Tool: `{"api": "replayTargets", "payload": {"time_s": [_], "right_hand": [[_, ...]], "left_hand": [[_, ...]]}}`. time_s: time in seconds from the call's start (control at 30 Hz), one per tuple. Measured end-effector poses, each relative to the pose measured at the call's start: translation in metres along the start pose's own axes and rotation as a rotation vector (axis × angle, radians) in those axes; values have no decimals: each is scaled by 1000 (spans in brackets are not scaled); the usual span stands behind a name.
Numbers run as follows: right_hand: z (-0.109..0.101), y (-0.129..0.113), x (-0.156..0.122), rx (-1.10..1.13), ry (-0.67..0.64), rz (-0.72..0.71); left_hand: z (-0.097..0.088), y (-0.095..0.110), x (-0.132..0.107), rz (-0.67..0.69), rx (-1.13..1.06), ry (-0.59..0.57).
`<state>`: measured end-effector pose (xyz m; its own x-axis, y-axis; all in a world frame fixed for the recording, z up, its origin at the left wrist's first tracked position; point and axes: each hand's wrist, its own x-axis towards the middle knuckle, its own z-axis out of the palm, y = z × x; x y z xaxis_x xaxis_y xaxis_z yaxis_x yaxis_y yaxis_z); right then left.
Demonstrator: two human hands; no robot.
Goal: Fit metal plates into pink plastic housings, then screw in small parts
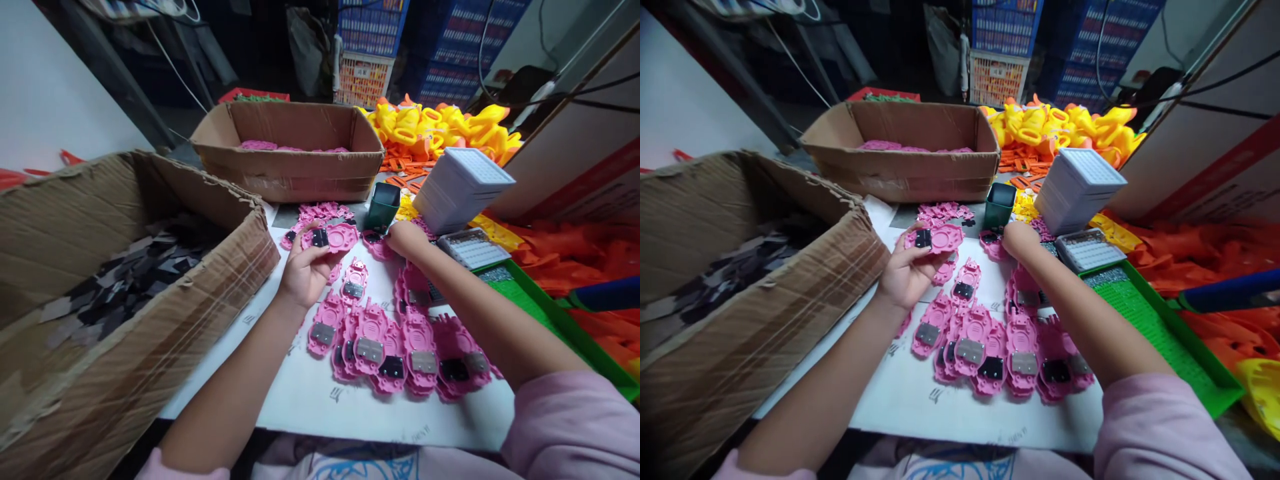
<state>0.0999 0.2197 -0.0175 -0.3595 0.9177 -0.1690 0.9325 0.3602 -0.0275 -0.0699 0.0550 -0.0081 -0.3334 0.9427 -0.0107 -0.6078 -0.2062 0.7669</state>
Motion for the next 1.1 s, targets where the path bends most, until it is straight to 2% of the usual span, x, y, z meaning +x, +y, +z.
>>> {"api": "replayTargets", "payload": {"time_s": [0.13,0.27,0.33,0.43,0.5,0.6,0.67,0.73,0.8,0.93,1.1], "right_hand": [[2,-8,-1,18,15,13],[-13,-5,-9,134,83,-48],[-23,-1,-24,238,133,-83],[-34,8,-63,423,204,-126],[-35,13,-96,633,238,-162],[-28,16,-139,1270,275,-190],[-22,16,-156,1501,321,-151],[-16,15,-164,1561,365,-93],[-12,14,-166,1563,351,-60],[-7,15,-162,1586,295,-74],[-4,16,-159,1583,284,-70]], "left_hand": [[-1,-1,1,-15,-19,-7],[1,-1,-2,-39,-63,-10],[3,0,-5,-50,-60,-24],[10,-1,-13,-88,-24,-76],[17,-3,-21,-131,9,-128],[28,-9,-35,-159,56,-173],[34,-13,-44,-144,100,-188],[37,-16,-51,-125,164,-207],[36,-20,-55,-105,235,-242],[29,-26,-57,-83,329,-303],[27,-27,-56,-64,412,-296]]}}
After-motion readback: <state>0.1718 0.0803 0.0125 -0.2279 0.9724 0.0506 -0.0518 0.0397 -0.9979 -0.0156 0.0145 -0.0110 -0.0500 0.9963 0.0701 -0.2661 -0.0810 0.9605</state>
